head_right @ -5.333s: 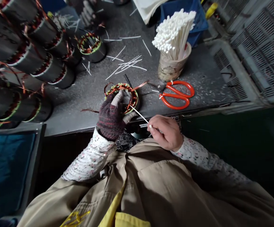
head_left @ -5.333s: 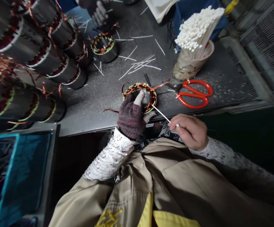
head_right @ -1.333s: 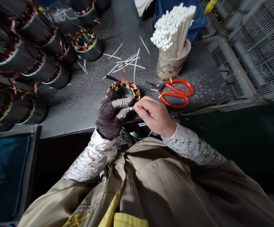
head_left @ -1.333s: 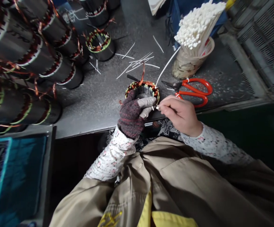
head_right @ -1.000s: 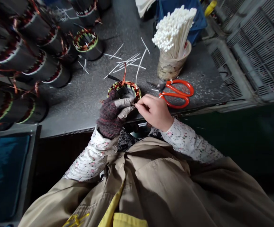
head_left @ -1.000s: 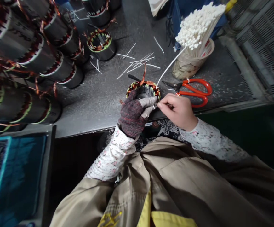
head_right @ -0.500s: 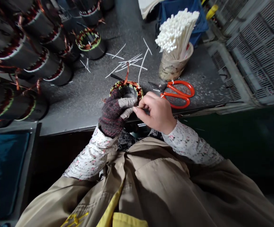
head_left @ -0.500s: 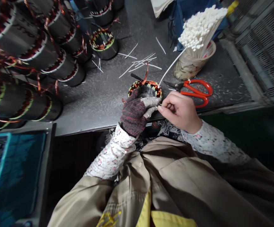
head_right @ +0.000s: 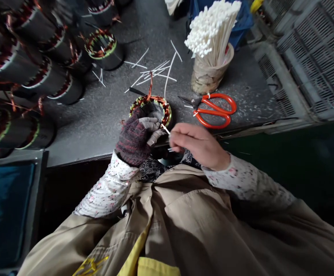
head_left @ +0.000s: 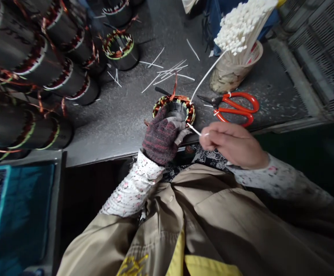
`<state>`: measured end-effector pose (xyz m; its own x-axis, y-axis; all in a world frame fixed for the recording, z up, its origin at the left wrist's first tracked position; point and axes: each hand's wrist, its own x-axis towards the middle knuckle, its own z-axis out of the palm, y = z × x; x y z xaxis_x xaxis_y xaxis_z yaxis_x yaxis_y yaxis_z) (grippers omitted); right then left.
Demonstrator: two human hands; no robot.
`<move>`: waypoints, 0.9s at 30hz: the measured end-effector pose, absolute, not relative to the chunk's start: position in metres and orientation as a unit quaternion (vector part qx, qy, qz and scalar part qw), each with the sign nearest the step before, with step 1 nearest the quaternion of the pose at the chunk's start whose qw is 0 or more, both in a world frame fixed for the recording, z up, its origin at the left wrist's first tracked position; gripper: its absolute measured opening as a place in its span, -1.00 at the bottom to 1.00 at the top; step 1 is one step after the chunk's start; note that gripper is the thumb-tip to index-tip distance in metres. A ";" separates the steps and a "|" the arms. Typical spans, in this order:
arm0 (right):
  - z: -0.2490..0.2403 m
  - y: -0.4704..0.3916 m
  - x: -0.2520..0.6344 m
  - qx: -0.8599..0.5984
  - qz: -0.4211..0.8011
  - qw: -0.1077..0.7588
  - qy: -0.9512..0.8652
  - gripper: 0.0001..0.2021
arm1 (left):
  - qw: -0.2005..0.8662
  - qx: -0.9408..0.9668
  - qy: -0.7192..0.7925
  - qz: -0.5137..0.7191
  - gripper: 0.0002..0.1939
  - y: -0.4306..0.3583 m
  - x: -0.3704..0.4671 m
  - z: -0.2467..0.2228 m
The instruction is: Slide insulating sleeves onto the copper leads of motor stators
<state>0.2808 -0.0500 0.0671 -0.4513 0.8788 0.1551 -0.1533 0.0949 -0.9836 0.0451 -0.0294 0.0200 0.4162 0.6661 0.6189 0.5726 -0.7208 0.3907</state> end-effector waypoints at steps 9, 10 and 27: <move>0.067 0.015 0.239 -0.368 0.544 0.518 -0.548 -0.70 | 0.059 0.831 0.418 0.362 -0.85 -0.038 0.090 0.011; 0.063 0.020 0.235 -0.394 0.530 0.504 -0.557 -0.72 | 0.055 0.836 0.412 0.357 -0.82 -0.039 0.091 0.013; 0.001 -0.038 0.261 -0.364 0.112 0.441 -0.813 -0.71 | -0.031 0.967 0.250 0.039 -0.73 0.020 0.022 0.081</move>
